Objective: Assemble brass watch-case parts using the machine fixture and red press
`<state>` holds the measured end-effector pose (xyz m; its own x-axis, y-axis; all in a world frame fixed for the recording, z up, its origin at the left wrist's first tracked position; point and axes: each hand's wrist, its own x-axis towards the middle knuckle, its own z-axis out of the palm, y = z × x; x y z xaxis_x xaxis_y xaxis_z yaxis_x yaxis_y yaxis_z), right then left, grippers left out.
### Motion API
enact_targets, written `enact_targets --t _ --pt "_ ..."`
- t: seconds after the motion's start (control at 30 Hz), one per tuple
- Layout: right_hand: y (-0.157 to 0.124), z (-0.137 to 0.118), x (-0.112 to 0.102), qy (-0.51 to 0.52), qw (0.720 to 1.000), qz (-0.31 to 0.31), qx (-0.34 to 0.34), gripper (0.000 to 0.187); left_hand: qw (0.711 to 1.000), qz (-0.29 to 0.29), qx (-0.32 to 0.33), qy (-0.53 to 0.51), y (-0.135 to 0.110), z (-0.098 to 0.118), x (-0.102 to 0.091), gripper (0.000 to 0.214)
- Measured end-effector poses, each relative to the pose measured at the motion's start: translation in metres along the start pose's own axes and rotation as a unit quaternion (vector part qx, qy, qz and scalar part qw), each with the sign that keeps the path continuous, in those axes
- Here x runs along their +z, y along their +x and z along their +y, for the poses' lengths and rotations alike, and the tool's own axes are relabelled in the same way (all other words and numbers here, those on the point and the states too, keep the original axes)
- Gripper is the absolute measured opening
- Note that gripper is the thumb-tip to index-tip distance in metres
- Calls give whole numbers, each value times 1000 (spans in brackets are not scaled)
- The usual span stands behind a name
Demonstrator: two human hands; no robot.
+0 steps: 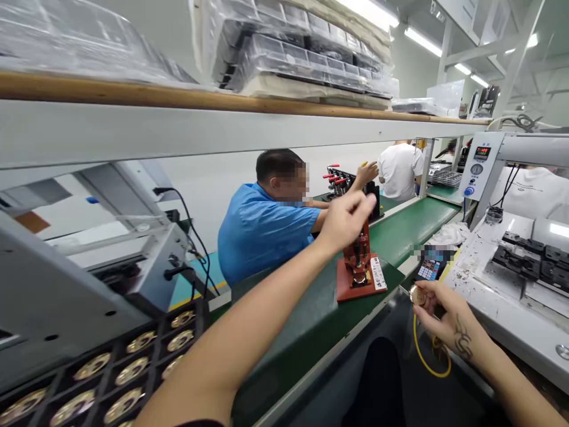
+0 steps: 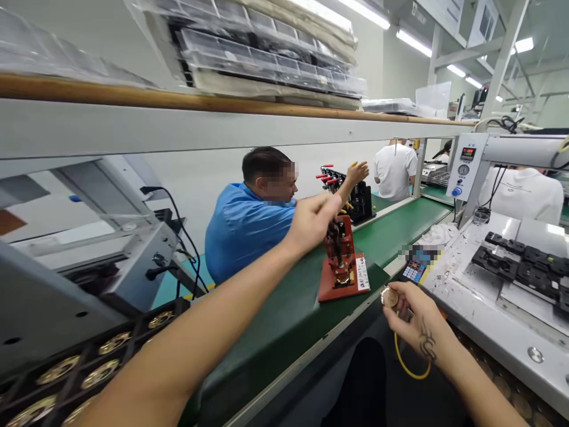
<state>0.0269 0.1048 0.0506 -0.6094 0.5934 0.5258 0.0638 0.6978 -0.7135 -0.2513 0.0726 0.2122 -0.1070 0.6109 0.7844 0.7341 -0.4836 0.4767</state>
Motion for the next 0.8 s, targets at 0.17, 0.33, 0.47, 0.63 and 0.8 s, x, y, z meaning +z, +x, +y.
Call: enact_targets --t 0.17,0.33,0.47,0.63,0.8 --pt "41 25 34 5 999 -45 1 28 983 66 -168 -41 38 -38 -37 26" --pt "54 62 62 1 998 -68 17 25 927 -154 -341 31 -51 -81 -58 31" --pt "77 78 88 1 996 -90 6 22 870 -307 -385 -4 -126 -95 -22 23" --pt "102 89 111 0 993 -117 -9 16 892 -271 -361 34 -147 -116 33 22" --pt "103 103 115 -5 992 -126 4 16 913 -241 -328 35 -149 -126 38 21"
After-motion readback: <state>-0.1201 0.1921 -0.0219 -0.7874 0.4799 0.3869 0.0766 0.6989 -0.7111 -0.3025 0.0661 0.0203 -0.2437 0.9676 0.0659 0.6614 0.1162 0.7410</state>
